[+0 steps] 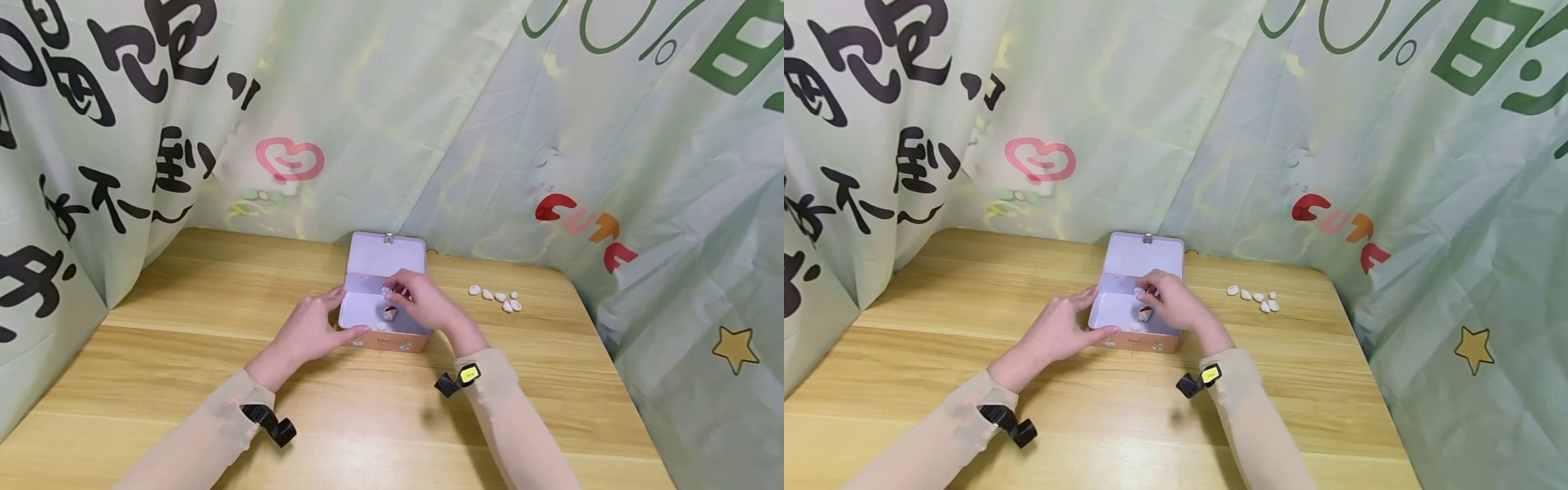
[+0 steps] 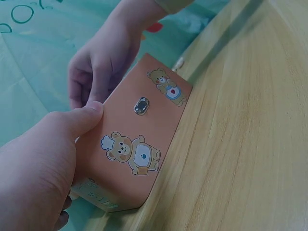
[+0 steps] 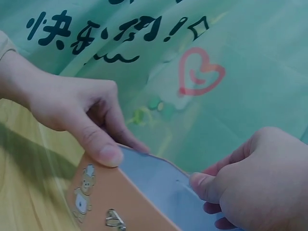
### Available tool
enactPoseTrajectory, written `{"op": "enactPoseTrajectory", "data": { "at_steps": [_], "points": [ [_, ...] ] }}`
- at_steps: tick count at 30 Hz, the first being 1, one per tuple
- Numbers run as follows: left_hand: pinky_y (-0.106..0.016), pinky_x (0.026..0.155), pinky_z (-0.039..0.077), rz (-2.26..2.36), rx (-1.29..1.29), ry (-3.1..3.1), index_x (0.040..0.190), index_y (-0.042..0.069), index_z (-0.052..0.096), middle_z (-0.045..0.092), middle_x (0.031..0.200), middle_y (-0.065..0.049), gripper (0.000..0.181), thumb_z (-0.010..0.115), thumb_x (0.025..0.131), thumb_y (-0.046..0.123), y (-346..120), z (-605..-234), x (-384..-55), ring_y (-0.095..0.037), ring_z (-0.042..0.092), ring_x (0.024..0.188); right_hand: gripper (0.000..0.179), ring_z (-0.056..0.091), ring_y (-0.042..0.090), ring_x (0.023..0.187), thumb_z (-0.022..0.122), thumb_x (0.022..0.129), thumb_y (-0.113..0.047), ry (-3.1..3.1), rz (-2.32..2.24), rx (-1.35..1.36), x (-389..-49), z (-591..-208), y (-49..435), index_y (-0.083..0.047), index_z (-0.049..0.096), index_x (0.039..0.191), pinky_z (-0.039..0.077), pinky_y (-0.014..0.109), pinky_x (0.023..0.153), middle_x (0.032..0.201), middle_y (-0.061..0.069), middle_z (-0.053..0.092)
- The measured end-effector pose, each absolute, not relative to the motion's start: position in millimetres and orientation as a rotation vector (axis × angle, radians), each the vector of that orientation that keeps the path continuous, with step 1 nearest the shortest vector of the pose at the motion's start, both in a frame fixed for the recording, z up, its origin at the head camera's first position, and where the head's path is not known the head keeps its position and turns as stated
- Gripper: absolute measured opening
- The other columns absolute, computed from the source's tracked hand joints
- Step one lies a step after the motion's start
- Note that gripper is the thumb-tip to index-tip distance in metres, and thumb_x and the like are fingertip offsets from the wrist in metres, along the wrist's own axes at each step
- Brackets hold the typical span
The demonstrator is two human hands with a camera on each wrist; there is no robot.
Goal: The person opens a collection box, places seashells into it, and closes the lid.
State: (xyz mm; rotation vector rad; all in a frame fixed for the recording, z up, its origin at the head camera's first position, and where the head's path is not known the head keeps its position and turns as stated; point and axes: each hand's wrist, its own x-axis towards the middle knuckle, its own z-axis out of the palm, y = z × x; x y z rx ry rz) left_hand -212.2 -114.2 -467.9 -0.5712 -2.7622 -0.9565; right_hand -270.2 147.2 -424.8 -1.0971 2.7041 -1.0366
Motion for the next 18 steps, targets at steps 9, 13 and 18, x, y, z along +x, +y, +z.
{"op": "enactPoseTrajectory", "data": {
  "at_steps": [9,13,18],
  "points": [
    [-0.036,0.084,0.053,-0.951,-0.568,-2.775,0.147,-0.007,0.054,0.054,0.149,-0.024,0.110,0.072,0.082,0.080,-114,-468,-213,-0.014,0.053,0.058,0.018,0.065,0.018,0.092,0.071,0.102,-0.006,2.685,-0.983,-1.128,-273,-432,135,0.003,0.071,0.118,0.056,0.032,0.081,0.101,0.006,0.068],
    [-0.036,0.066,0.051,-0.959,-0.572,-2.772,0.147,-0.007,0.054,0.054,0.149,-0.024,0.110,0.072,0.083,0.079,-114,-468,-213,-0.010,0.047,0.054,0.017,0.067,0.019,0.093,0.072,0.102,-0.007,2.674,-0.990,-1.127,-273,-435,134,0.002,0.071,0.116,0.057,0.033,0.082,0.101,0.006,0.069],
    [-0.036,0.072,0.054,-0.948,-0.575,-2.768,0.147,-0.008,0.054,0.053,0.149,-0.023,0.111,0.071,0.082,0.081,-115,-468,-212,-0.009,0.047,0.053,0.023,0.068,0.025,0.099,0.074,0.100,-0.008,2.665,-1.006,-1.143,-272,-434,134,0.005,0.070,0.118,0.058,0.043,0.088,0.108,0.015,0.071]
  ]
}}
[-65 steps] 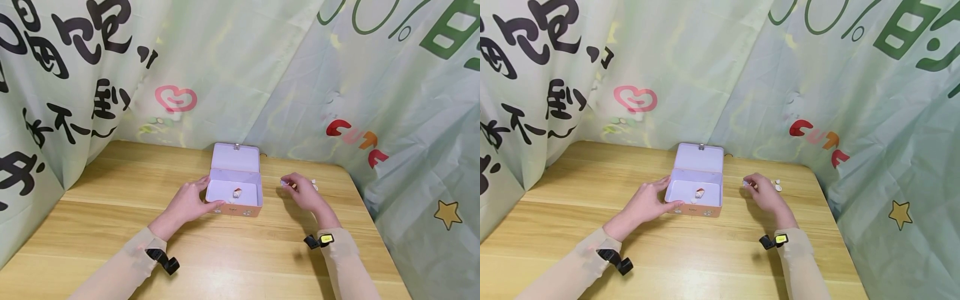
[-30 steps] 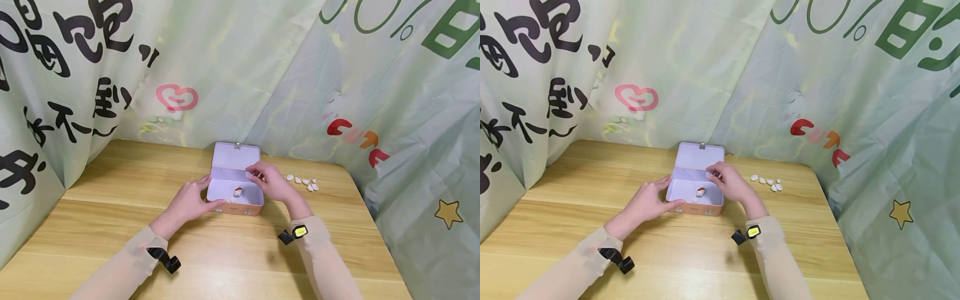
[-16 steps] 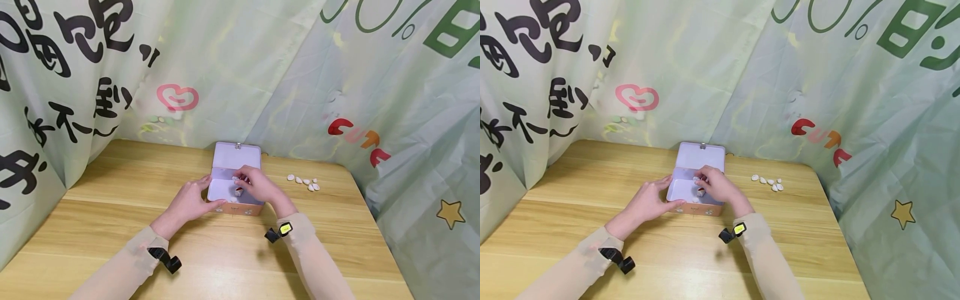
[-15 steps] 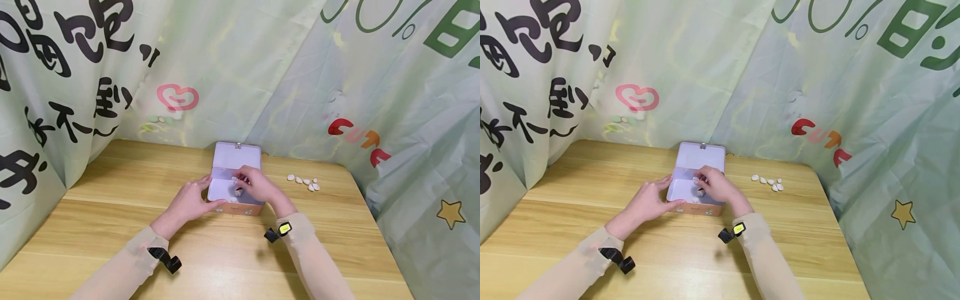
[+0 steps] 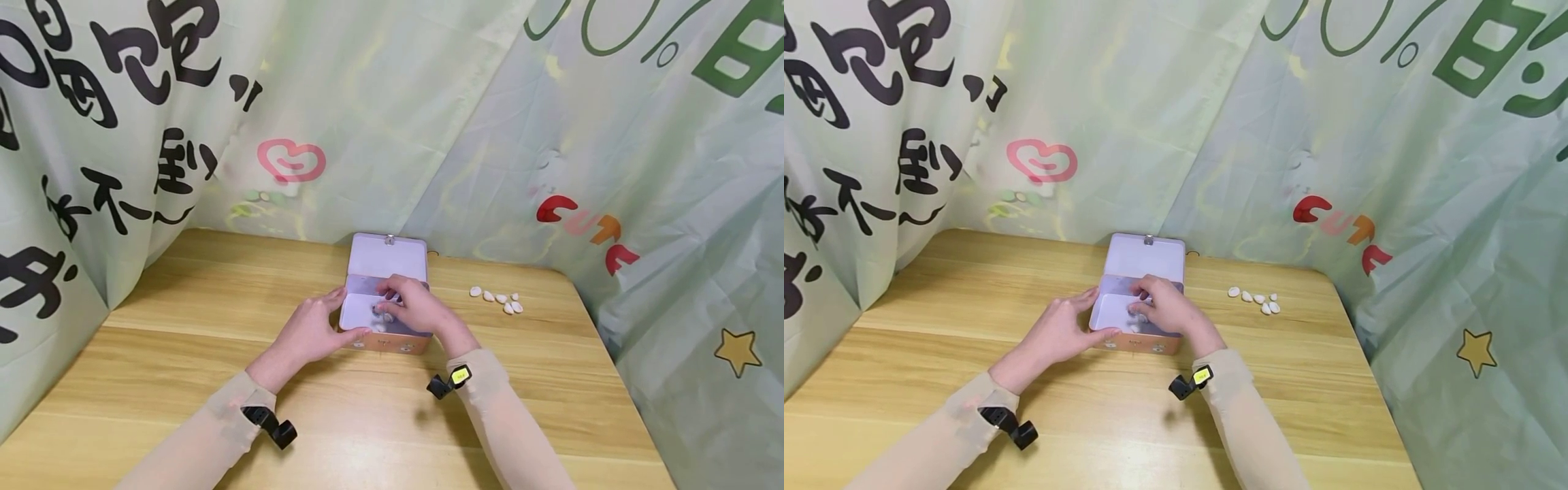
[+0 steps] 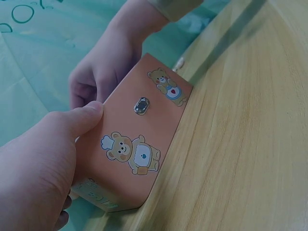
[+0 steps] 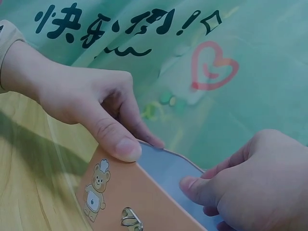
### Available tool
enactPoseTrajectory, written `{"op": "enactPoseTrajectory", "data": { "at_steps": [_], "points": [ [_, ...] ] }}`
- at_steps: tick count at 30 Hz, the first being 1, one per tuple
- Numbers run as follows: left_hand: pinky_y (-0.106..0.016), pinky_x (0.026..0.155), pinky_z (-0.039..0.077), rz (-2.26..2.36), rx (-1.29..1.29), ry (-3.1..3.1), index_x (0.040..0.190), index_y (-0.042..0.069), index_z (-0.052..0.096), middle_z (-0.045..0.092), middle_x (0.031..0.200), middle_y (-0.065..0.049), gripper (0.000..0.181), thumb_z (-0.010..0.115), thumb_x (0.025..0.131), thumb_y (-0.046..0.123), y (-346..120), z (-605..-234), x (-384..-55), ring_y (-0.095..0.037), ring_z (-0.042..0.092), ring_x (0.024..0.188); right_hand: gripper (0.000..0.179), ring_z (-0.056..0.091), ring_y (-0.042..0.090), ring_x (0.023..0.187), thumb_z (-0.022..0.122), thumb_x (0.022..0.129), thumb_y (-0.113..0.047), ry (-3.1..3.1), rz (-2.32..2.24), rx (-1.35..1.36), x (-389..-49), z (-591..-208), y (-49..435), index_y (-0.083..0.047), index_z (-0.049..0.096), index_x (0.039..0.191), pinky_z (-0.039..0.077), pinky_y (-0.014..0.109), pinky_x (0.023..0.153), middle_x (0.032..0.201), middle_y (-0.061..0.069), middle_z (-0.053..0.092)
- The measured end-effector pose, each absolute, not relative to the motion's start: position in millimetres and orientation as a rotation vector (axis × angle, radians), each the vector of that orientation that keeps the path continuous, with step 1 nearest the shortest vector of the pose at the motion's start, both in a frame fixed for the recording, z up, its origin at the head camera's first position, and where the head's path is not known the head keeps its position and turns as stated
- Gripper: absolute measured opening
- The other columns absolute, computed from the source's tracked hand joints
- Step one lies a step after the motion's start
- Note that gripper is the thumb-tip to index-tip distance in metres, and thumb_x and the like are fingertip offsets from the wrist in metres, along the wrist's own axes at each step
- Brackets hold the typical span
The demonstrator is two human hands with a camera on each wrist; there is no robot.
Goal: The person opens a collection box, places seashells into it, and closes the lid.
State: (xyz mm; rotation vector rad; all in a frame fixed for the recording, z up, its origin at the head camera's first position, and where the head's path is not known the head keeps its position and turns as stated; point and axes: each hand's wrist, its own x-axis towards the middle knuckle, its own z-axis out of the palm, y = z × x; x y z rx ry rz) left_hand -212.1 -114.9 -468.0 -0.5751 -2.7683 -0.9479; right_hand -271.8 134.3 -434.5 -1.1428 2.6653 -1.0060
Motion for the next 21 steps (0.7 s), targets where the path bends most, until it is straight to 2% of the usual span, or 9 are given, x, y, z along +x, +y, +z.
{"op": "enactPoseTrajectory", "data": {
  "at_steps": [3,4,7,9,10,13,16,17,21],
  "points": [
    [-0.035,0.066,0.053,-0.957,-0.571,-2.772,0.147,-0.008,0.054,0.053,0.149,-0.023,0.112,0.070,0.082,0.082,-114,-469,-212,-0.009,0.046,0.052,0.026,0.068,0.027,0.100,0.076,0.099,-0.007,2.674,-1.025,-1.144,-270,-433,139,0.007,0.070,0.120,0.057,0.048,0.090,0.111,0.018,0.071],
    [-0.034,0.060,0.050,-0.966,-0.567,-2.773,0.148,-0.007,0.054,0.053,0.150,-0.023,0.113,0.070,0.082,0.082,-113,-469,-212,-0.009,0.046,0.051,0.026,0.067,0.026,0.100,0.076,0.099,-0.006,2.677,-1.035,-1.144,-269,-432,141,0.007,0.070,0.121,0.057,0.048,0.090,0.111,0.017,0.071],
    [-0.033,0.053,0.044,-0.979,-0.562,-2.771,0.148,-0.008,0.053,0.053,0.150,-0.024,0.114,0.070,0.081,0.083,-113,-470,-212,-0.010,0.045,0.052,0.029,0.067,0.026,0.101,0.075,0.099,-0.006,2.681,-1.083,-1.117,-266,-427,149,0.007,0.069,0.123,0.056,0.049,0.091,0.113,0.019,0.070],
    [-0.034,0.052,0.044,-0.982,-0.559,-2.770,0.148,-0.007,0.053,0.053,0.150,-0.023,0.114,0.070,0.081,0.083,-113,-470,-212,-0.010,0.045,0.049,0.029,0.066,0.026,0.102,0.074,0.100,-0.006,2.691,-1.113,-1.099,-265,-424,155,0.007,0.069,0.125,0.056,0.049,0.092,0.115,0.020,0.070],
    [-0.033,0.057,0.047,-0.977,-0.562,-2.767,0.148,-0.007,0.053,0.053,0.150,-0.023,0.113,0.070,0.081,0.083,-113,-470,-212,-0.011,0.048,0.052,0.029,0.066,0.026,0.102,0.074,0.100,-0.006,2.701,-1.125,-1.093,-264,-422,158,0.007,0.070,0.125,0.056,0.049,0.091,0.115,0.020,0.070],
    [-0.036,0.058,0.049,-0.979,-0.557,-2.776,0.149,-0.006,0.053,0.052,0.151,-0.022,0.112,0.071,0.081,0.082,-113,-470,-212,-0.012,0.050,0.051,0.027,0.067,0.025,0.101,0.073,0.101,-0.007,2.741,-1.141,-1.068,-262,-417,168,0.005,0.071,0.125,0.056,0.047,0.090,0.114,0.018,0.071],
    [-0.034,0.058,0.049,-0.975,-0.548,-2.791,0.150,-0.005,0.052,0.051,0.152,-0.021,0.111,0.072,0.081,0.081,-113,-469,-211,-0.012,0.051,0.055,0.027,0.066,0.024,0.099,0.073,0.102,-0.010,2.780,-1.141,-1.032,-262,-413,178,0.004,0.071,0.124,0.056,0.044,0.088,0.113,0.016,0.072],
    [-0.035,0.054,0.046,-0.979,-0.543,-2.799,0.151,-0.004,0.051,0.050,0.153,-0.020,0.111,0.072,0.081,0.081,-113,-468,-211,-0.012,0.050,0.054,0.027,0.066,0.024,0.099,0.073,0.102,-0.010,2.791,-1.138,-1.016,-262,-412,181,0.004,0.071,0.125,0.056,0.044,0.088,0.113,0.015,0.072],
    [-0.034,0.058,0.047,-0.977,-0.541,-2.806,0.151,-0.004,0.050,0.050,0.154,-0.020,0.111,0.073,0.082,0.080,-112,-468,-211,-0.012,0.049,0.057,0.029,0.066,0.027,0.100,0.073,0.102,-0.010,2.823,-1.138,-0.979,-265,-411,198,0.006,0.071,0.126,0.056,0.050,0.089,0.114,0.016,0.073]
  ]
}}
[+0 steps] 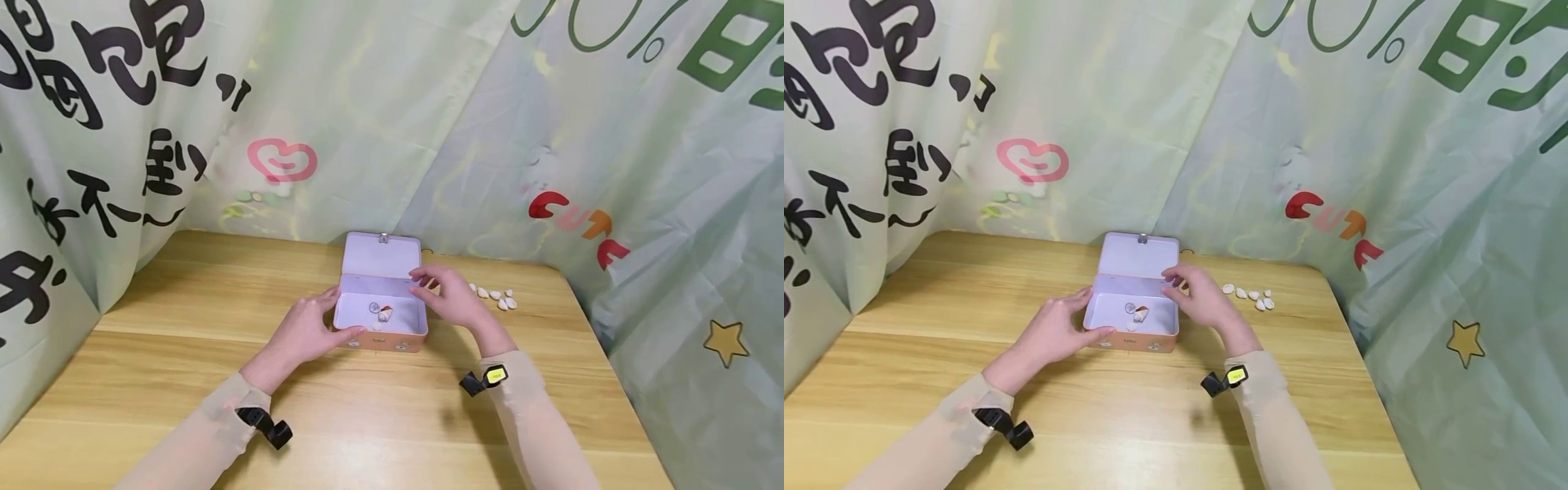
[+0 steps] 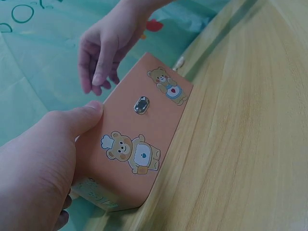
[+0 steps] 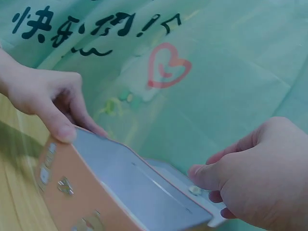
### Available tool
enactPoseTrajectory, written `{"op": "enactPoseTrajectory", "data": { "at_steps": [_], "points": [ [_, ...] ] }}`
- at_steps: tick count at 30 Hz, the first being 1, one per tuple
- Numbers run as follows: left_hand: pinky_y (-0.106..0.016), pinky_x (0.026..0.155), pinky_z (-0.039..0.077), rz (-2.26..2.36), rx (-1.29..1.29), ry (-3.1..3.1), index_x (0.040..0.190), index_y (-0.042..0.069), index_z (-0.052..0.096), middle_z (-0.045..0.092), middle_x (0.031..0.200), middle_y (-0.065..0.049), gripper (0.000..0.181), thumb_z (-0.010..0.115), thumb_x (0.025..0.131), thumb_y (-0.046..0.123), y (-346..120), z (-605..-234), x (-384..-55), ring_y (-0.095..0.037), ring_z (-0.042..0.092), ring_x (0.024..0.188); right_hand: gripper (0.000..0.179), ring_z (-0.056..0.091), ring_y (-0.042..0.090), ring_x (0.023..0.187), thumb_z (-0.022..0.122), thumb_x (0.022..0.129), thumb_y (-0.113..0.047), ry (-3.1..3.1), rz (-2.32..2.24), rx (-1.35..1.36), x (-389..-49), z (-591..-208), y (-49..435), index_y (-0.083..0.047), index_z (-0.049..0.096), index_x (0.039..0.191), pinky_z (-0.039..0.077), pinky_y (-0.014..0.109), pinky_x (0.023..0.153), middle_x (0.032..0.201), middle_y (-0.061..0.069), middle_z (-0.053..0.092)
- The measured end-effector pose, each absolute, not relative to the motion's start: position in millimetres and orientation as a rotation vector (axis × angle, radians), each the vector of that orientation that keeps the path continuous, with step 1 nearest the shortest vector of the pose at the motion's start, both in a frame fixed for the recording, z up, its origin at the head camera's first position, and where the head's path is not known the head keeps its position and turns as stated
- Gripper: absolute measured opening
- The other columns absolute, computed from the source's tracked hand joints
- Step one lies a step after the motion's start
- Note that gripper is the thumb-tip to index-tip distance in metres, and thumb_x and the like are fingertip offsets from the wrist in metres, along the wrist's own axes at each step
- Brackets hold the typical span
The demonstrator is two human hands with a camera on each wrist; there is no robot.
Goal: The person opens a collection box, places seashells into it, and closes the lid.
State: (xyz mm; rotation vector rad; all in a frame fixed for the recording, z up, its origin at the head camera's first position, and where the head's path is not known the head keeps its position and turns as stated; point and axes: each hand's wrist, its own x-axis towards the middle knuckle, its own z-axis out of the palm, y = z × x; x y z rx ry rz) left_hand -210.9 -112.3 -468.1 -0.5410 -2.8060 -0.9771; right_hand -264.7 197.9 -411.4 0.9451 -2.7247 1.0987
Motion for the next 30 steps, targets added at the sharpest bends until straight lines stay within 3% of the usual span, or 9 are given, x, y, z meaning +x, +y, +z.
{"op": "enactPoseTrajectory", "data": {
  "at_steps": [4,8,19,23,30],
  "points": [
    [-0.033,0.060,0.048,-0.971,-0.539,-2.806,0.151,-0.004,0.050,0.049,0.154,-0.021,0.112,0.072,0.082,0.080,-113,-468,-210,-0.012,0.048,0.054,0.029,0.067,0.031,0.102,0.073,0.101,-0.008,-2.716,1.108,0.915,-269,-413,215,0.007,0.070,0.126,0.055,0.056,0.089,0.117,0.018,0.073],
    [-0.034,0.052,0.043,-0.977,-0.537,-2.803,0.151,-0.004,0.050,0.050,0.154,-0.021,0.111,0.073,0.082,0.079,-114,-468,-210,-0.013,0.047,0.051,0.029,0.067,0.031,0.103,0.073,0.101,-0.008,-2.745,1.116,0.836,-273,-418,232,0.004,0.070,0.127,0.055,0.052,0.089,0.119,0.018,0.073],
    [-0.033,0.051,0.043,-0.976,-0.525,-2.809,0.151,-0.004,0.050,0.050,0.154,-0.022,0.109,0.076,0.082,0.076,-115,-468,-209,-0.013,0.047,0.052,0.032,0.066,0.037,0.108,0.070,0.103,-0.008,-2.781,1.127,0.603,-286,-439,273,0.007,0.067,0.131,0.054,0.053,0.091,0.123,0.027,0.070],
    [-0.032,0.051,0.044,-0.981,-0.512,-2.822,0.152,-0.003,0.050,0.049,0.155,-0.021,0.109,0.076,0.082,0.076,-114,-468,-209,-0.009,0.041,0.043,0.034,0.064,0.038,0.111,0.071,0.103,-0.008,-2.770,1.144,0.569,-292,-450,287,0.008,0.066,0.132,0.052,0.053,0.091,0.123,0.027,0.069],
    [-0.033,0.051,0.044,-0.975,-0.520,-2.817,0.151,-0.003,0.050,0.050,0.155,-0.020,0.111,0.073,0.081,0.080,-112,-468,-209,-0.013,0.046,0.049,0.042,0.060,0.042,0.120,0.075,0.101,-0.014,-2.791,1.115,0.500,-302,-466,312,0.008,0.064,0.135,0.046,0.059,0.103,0.128,0.025,0.067]
  ]
}}
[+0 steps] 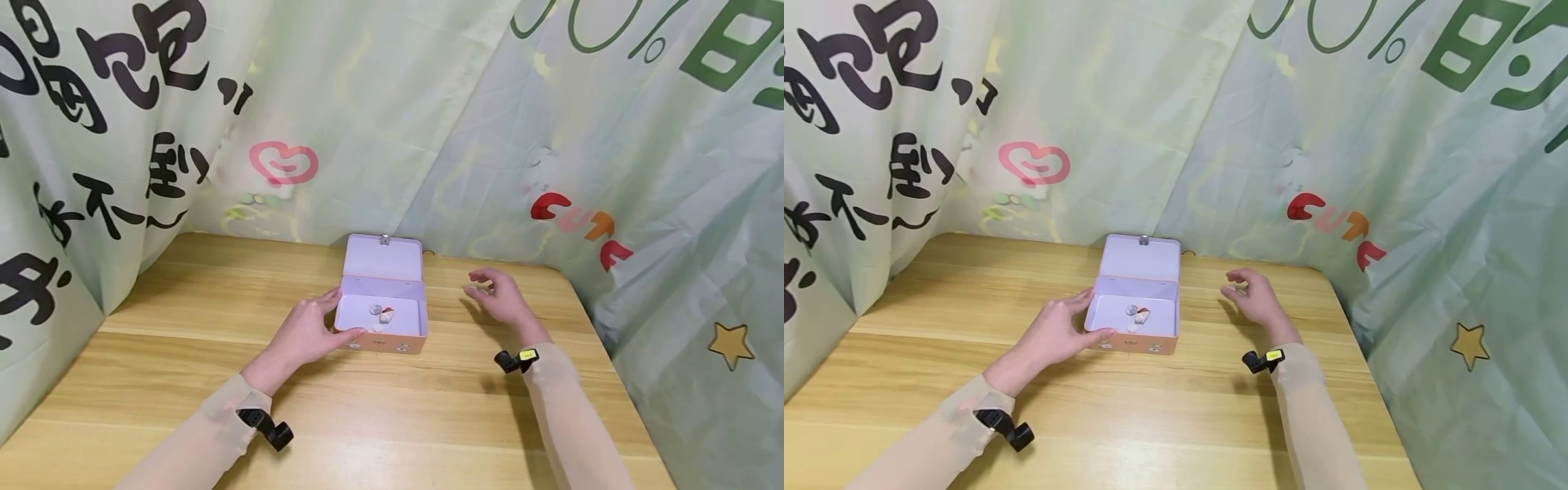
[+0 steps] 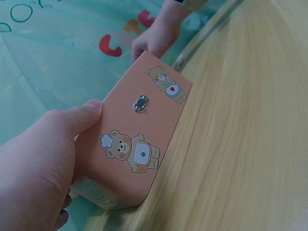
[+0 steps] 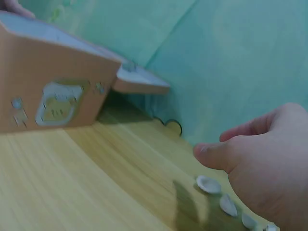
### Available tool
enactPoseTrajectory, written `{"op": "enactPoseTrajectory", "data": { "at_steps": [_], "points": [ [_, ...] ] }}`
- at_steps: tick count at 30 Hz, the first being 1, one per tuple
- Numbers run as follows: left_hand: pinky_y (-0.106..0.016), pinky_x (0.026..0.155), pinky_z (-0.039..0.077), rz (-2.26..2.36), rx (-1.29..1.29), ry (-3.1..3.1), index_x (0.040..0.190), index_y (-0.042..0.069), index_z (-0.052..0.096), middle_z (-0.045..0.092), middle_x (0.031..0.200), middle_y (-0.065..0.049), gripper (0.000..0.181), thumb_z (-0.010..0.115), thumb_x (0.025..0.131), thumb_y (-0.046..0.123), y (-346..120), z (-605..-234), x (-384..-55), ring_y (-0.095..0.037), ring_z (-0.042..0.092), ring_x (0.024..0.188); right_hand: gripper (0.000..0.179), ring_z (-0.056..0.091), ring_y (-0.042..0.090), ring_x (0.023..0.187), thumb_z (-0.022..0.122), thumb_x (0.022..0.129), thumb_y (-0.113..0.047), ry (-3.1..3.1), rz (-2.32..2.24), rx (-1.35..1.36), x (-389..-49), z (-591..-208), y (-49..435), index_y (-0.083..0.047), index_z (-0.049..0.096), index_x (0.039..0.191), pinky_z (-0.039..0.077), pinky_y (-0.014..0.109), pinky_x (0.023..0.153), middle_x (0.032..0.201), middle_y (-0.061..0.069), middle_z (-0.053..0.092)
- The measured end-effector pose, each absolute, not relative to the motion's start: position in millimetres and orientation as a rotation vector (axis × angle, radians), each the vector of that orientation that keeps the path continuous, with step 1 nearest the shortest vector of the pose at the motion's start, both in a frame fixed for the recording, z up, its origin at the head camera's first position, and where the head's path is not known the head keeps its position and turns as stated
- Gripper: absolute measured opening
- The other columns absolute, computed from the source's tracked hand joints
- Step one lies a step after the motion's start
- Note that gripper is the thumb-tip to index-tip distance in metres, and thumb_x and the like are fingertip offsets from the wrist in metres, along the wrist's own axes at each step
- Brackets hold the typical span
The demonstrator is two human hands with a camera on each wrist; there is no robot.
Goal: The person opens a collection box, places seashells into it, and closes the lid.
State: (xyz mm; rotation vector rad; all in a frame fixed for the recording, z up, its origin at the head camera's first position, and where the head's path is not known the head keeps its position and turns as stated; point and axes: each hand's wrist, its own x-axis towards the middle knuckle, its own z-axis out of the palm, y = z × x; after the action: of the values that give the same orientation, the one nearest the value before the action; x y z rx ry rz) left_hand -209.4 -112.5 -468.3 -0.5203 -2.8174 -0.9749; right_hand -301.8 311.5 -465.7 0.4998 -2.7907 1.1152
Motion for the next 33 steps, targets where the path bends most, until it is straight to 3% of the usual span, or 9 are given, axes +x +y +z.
{"op": "enactPoseTrajectory", "data": {
  "at_steps": [12,20,26,33],
  "points": [
    [-0.029,0.047,0.042,-0.984,-0.518,-2.815,0.152,-0.003,0.051,0.050,0.154,-0.019,0.111,0.073,0.081,0.080,-113,-467,-210,-0.002,0.024,0.035,0.044,0.055,0.045,0.128,0.080,0.097,-0.014,-2.931,1.045,0.476,-315,-474,318,0.008,0.066,0.133,0.041,0.060,0.111,0.132,0.026,0.063],
    [-0.031,0.050,0.042,-0.974,-0.528,-2.811,0.152,-0.003,0.051,0.049,0.155,-0.018,0.109,0.075,0.082,0.077,-112,-467,-210,-0.007,0.032,0.040,0.035,0.057,0.045,0.121,0.076,0.100,-0.015,-2.928,0.926,0.506,-317,-484,324,0.007,0.070,0.127,0.042,0.061,0.108,0.124,0.024,0.064],
    [-0.031,0.049,0.042,-0.978,-0.537,-2.805,0.151,-0.004,0.050,0.050,0.154,-0.020,0.109,0.076,0.082,0.076,-112,-465,-209,-0.006,0.029,0.038,0.032,0.059,0.043,0.115,0.074,0.102,-0.017,-2.917,0.892,0.490,-314,-486,324,0.006,0.072,0.124,0.029,0.065,0.110,0.121,0.022,0.065],
    [-0.032,0.051,0.042,-0.991,-0.547,-2.801,0.150,-0.006,0.051,0.050,0.154,-0.022,0.111,0.075,0.082,0.078,-112,-465,-207,-0.010,0.045,0.049,0.035,0.060,0.039,0.110,0.076,0.101,-0.020,-2.922,0.891,0.473,-310,-481,324,0.005,0.071,0.126,0.030,0.062,0.108,0.119,0.019,0.065]
  ]
}}
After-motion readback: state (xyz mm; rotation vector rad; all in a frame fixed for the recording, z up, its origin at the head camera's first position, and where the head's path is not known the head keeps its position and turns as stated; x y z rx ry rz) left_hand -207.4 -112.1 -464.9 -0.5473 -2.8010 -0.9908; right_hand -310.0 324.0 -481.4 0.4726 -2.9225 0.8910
